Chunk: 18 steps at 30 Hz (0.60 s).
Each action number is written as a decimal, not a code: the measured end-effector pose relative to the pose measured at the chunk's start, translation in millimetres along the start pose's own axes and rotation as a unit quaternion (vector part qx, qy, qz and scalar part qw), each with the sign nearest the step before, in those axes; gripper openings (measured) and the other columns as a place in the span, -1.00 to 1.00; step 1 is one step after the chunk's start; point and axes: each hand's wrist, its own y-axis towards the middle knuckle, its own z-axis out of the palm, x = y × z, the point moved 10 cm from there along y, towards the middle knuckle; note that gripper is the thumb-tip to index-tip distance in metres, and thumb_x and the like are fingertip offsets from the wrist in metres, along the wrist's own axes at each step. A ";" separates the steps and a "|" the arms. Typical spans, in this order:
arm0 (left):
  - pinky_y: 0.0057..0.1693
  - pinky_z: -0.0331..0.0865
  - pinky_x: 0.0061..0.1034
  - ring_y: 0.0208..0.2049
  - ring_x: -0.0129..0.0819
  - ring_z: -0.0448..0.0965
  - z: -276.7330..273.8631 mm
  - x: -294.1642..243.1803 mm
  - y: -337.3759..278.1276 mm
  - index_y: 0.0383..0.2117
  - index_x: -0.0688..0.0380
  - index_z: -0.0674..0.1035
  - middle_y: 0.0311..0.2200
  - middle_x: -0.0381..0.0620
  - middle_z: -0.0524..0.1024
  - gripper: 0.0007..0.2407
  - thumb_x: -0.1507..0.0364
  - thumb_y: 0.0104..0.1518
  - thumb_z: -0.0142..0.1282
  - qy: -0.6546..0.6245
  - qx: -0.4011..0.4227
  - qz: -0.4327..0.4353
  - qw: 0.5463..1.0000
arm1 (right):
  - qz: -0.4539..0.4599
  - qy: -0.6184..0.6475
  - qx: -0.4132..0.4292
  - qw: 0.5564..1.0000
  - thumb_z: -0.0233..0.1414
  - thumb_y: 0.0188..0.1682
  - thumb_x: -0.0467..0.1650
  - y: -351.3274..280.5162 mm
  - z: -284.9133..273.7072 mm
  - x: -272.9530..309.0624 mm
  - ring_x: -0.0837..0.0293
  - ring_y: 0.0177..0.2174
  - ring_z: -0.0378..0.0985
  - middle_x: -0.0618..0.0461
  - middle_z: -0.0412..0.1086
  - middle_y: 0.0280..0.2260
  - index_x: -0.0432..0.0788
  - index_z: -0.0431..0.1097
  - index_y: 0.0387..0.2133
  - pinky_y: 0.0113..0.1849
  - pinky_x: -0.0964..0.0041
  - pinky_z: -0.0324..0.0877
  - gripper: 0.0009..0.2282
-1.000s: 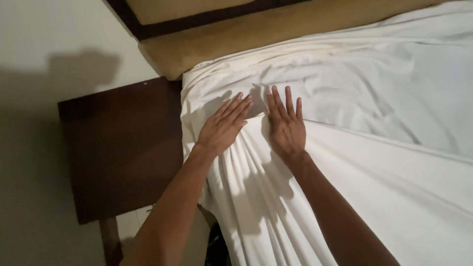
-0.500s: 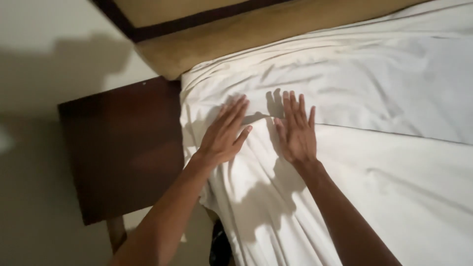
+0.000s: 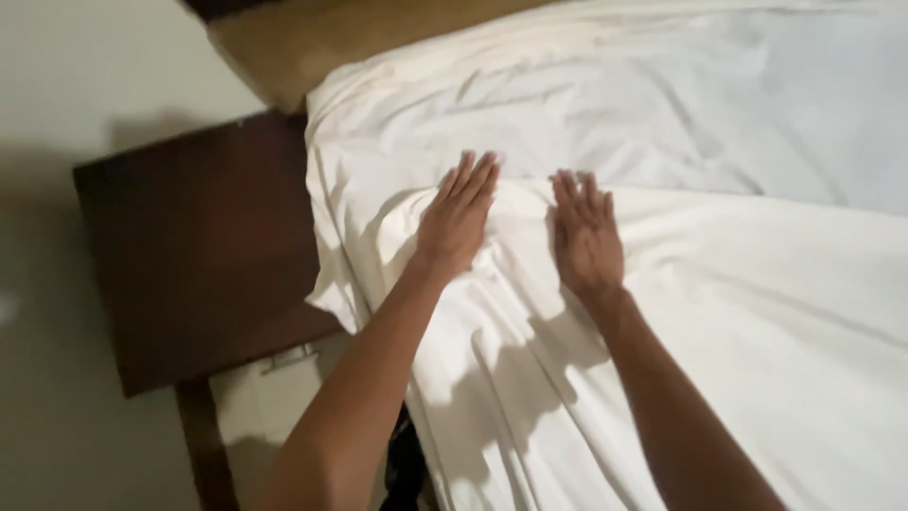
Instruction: The person spreads a white sheet over a bed, smoothing it out with both hands to remove wrinkles. They adjust the sheet's position and pull it taut across the mattress surface.
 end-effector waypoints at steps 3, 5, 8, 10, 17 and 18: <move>0.50 -0.01 -0.25 0.48 -0.07 0.03 -25.7 -9.6 4.8 0.33 0.25 0.28 0.44 -0.01 0.15 -0.59 0.51 0.33 -0.15 -0.003 -0.052 0.007 0.999 | 0.017 0.026 -0.028 0.999 -0.18 0.23 -0.39 -18.7 -13.6 2.3 -0.27 0.36 -0.01 -0.19 0.13 0.35 -0.22 0.15 0.34 0.30 -0.24 -0.10 -0.59; 0.50 0.02 -0.23 0.47 -0.04 0.05 -53.9 -37.0 -27.2 0.33 0.27 0.28 0.43 0.01 0.16 -0.60 0.54 0.34 -0.14 -0.069 -0.084 0.016 0.994 | 0.023 0.038 -0.039 0.998 -0.20 0.24 -0.39 -37.3 -44.1 14.8 -0.26 0.37 -0.02 -0.19 0.12 0.36 -0.21 0.16 0.34 0.31 -0.22 -0.10 -0.61; 0.50 0.04 -0.17 0.46 0.04 0.09 -95.6 -80.9 -72.4 0.35 0.30 0.25 0.42 0.07 0.16 -0.57 0.61 0.33 -0.14 -0.142 -0.129 0.034 0.981 | 0.011 0.054 -0.059 0.997 -0.21 0.24 -0.37 -83.4 -76.5 21.4 -0.26 0.37 -0.02 -0.20 0.10 0.36 -0.19 0.16 0.33 0.31 -0.20 -0.13 -0.61; 0.49 0.05 -0.14 0.45 0.07 0.11 -101.4 -107.4 -105.5 0.37 0.31 0.24 0.42 0.10 0.15 -0.54 0.67 0.30 -0.15 -0.156 -0.132 0.043 0.978 | 0.001 0.057 -0.061 0.996 -0.22 0.22 -0.36 -118.6 -90.4 24.0 -0.26 0.36 -0.03 -0.22 0.10 0.35 -0.19 0.15 0.33 0.30 -0.20 -0.14 -0.59; 0.44 0.08 -0.20 0.42 0.02 0.16 -71.8 -170.3 -220.8 0.32 0.29 0.29 0.38 0.07 0.23 -0.58 0.58 0.30 -0.09 -0.146 -0.038 0.025 0.988 | -0.003 0.063 0.022 0.998 -0.16 0.13 -0.34 -234.2 -78.4 37.5 -0.17 0.35 0.02 -0.10 0.15 0.32 -0.15 0.17 0.30 0.28 -0.12 -0.05 -0.56; 0.42 0.09 -0.21 0.40 0.02 0.17 -63.3 -172.7 -230.6 0.31 0.31 0.30 0.37 0.10 0.24 -0.58 0.56 0.29 -0.07 -0.160 -0.018 0.019 0.987 | 0.001 0.064 0.044 0.997 -0.13 0.13 -0.32 -244.6 -70.0 38.2 -0.15 0.34 0.02 -0.08 0.16 0.31 -0.15 0.18 0.29 0.26 -0.12 -0.04 -0.56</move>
